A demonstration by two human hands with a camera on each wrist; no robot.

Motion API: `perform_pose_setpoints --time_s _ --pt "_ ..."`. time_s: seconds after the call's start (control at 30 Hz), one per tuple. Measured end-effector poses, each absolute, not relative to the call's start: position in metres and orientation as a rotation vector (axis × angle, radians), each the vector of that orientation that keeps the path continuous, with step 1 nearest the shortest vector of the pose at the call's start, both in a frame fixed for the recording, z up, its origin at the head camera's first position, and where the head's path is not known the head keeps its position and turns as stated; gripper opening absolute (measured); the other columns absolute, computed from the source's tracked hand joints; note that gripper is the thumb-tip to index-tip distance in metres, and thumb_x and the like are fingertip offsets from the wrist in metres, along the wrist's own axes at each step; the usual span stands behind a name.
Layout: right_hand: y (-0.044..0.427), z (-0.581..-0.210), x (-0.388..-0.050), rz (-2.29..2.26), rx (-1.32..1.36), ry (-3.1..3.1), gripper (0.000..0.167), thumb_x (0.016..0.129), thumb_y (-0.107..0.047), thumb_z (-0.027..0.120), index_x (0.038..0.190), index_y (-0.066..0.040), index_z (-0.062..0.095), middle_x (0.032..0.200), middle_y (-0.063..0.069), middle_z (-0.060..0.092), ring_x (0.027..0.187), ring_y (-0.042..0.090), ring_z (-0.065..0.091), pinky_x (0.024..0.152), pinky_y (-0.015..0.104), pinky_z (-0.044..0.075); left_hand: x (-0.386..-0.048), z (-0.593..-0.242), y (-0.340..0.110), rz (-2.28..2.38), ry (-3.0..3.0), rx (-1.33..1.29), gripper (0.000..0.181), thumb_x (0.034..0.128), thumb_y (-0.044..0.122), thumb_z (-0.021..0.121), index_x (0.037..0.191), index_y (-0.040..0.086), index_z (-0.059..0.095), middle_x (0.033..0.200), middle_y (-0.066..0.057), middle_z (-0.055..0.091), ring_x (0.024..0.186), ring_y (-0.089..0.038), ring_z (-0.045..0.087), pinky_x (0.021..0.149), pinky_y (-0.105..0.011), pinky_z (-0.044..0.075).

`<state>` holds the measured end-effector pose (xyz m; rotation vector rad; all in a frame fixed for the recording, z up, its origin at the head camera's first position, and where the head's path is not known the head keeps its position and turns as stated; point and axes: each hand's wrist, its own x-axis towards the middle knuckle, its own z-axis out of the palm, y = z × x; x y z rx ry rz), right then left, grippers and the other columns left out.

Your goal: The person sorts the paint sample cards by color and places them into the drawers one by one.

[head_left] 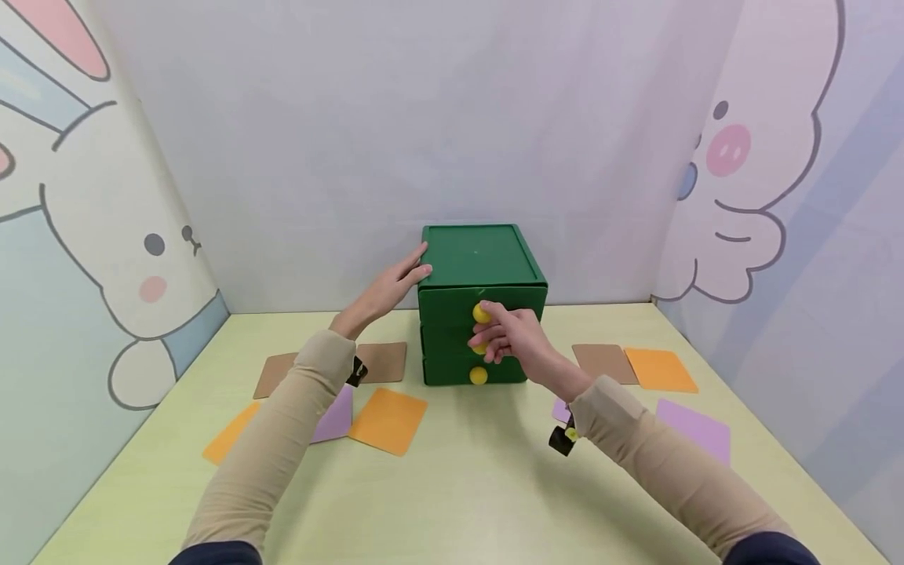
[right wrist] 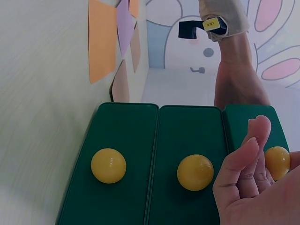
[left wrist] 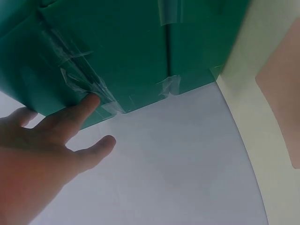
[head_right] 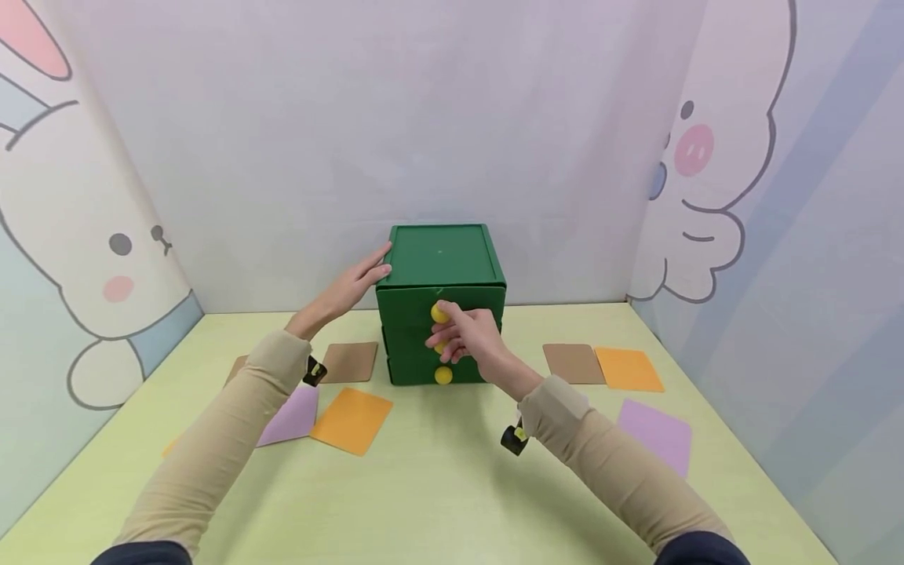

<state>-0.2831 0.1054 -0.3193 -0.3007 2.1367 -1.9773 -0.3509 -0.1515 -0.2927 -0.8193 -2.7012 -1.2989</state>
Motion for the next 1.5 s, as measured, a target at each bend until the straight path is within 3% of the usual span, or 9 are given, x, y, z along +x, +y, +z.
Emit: perform_pose_setpoints --time_s 0.13,0.4,0.77,1.0,1.23,1.5 --pt "0.107 -0.320 -0.282 -1.967 -0.290 2.148 0.059 0.092 -0.052 0.056 0.092 0.006 0.066 0.071 0.004 0.073 0.049 0.013 0.059 0.052 0.023 0.048 -0.350 -0.293 -0.151 -1.305 -2.704 -0.825 0.061 0.1032 0.046 0.035 0.156 0.032 0.007 0.162 -0.001 0.016 0.149 -0.024 0.023 0.119 -0.050 0.023" --pt "0.109 -0.319 -0.279 -1.948 -0.312 2.155 0.060 0.091 -0.055 0.057 0.090 0.004 0.066 0.071 0.004 0.073 0.048 0.013 0.059 0.052 0.023 0.048 -0.350 -0.292 -0.151 -1.316 -2.697 -0.825 0.067 0.1000 0.056 0.034 0.156 0.031 0.007 0.163 0.002 0.014 0.149 -0.022 0.023 0.120 -0.047 0.023" --pt "0.111 -0.315 -0.273 -1.928 -0.352 2.155 0.063 0.092 -0.054 0.057 0.095 0.008 0.067 0.072 0.004 0.073 0.049 0.015 0.060 0.051 0.023 0.047 -0.352 -0.287 -0.154 -1.313 -2.700 -0.814 0.067 0.0998 0.056 0.035 0.156 0.032 0.008 0.163 0.005 0.012 0.150 -0.020 0.019 0.120 -0.048 0.022" --pt "0.112 -0.315 -0.265 -1.915 -0.380 2.151 0.069 0.094 -0.052 0.054 0.103 0.015 0.063 0.071 0.003 0.073 0.048 0.013 0.060 0.050 0.022 0.048 -0.352 -0.287 -0.153 -1.300 -2.701 -0.796 0.066 0.0996 0.056 0.035 0.156 0.033 0.010 0.162 0.003 0.017 0.149 -0.020 0.022 0.119 -0.048 0.024" --pt "0.112 -0.317 -0.259 -1.906 -0.379 2.162 0.059 0.095 -0.050 0.054 0.095 0.007 0.068 0.071 0.004 0.073 0.047 0.013 0.061 0.049 0.022 0.048 -0.352 -0.290 -0.152 -1.292 -2.710 -0.791 0.068 0.0987 0.058 0.036 0.156 0.032 0.011 0.162 0.000 0.019 0.149 -0.022 0.024 0.118 -0.049 0.025" --pt "0.113 -0.316 -0.254 -1.897 -0.383 2.163 0.058 0.095 -0.049 0.055 0.096 0.008 0.068 0.069 0.006 0.073 0.046 0.014 0.060 0.049 0.022 0.048 -0.353 -0.293 -0.152 -1.332 -2.685 -0.815 0.064 0.1007 0.053 0.036 0.156 0.033 0.011 0.163 0.001 0.016 0.150 -0.023 0.021 0.119 -0.050 0.025"
